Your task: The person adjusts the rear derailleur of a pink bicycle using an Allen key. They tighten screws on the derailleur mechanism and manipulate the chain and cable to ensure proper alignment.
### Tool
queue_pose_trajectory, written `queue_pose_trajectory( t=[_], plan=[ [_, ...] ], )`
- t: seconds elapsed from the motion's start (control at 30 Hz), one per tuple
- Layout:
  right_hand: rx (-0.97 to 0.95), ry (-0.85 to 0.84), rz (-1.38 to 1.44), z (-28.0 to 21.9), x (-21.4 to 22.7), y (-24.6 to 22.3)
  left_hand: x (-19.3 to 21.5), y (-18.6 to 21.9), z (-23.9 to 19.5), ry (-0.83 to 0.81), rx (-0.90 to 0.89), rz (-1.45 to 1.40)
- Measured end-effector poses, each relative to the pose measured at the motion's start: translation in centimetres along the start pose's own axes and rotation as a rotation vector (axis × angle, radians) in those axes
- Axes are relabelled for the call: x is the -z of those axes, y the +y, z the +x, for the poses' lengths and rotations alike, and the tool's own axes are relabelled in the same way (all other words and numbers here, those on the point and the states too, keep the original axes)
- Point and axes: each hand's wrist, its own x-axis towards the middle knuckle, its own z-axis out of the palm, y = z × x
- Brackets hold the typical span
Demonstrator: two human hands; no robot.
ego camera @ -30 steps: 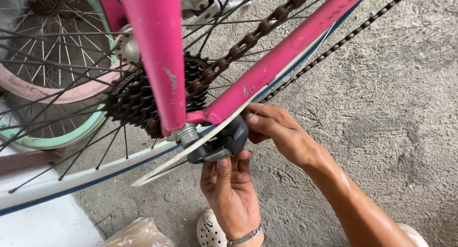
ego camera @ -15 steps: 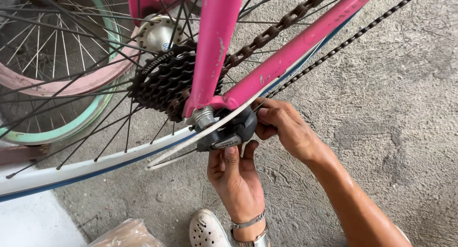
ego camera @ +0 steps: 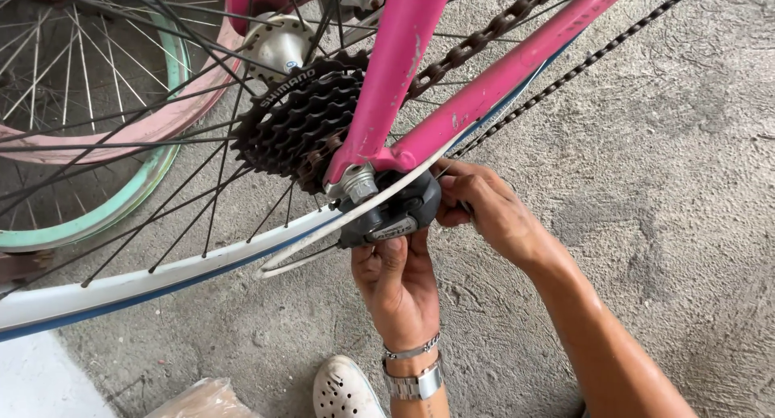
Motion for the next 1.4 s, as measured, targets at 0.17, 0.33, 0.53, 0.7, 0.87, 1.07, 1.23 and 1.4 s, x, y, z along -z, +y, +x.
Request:
queue_pose_trajectory(
  t=[0.17,0.33,0.53,0.7,0.87,1.07,1.23,1.4],
  plan=[
    [0.06,0.073,0.294,-0.4,1.6,3.8,1.9,-0.4,0.5,-0.006,0.004,-0.032],
    [-0.025,0.493,0.206,-3.1,2.9,7.5,4.5,-1.3,2.0,-0.093,0.05,-0.076],
    [-0.121,0.799,0.234,-7.5,3.7,13.5,8.9,-2.2,4.1,-0.164,0.124,-0.027],
    [-0.003,0.633,0.341,-7.0,-2.6,7.3,10.1,-1.7,4.6,-0.111,0.112,-0.004],
    [0.209,0.456,0.433,-6.5,-9.8,3.1,10.7,-1.0,4.3,-0.17,-0.074,0.43],
    [0.243,0.608,0.605,-4.7,-13.6,2.4,7.9,0.9,4.3,-0.091,0.226,0.047],
    [0.287,0.549,0.631,-4.3,-14.5,1.9,7.0,1.7,4.5,-0.034,0.331,0.105],
    [0.268,0.583,0.61,-4.1,-14.6,2.6,7.3,2.0,4.8,-0.041,0.291,0.156]
  ],
)
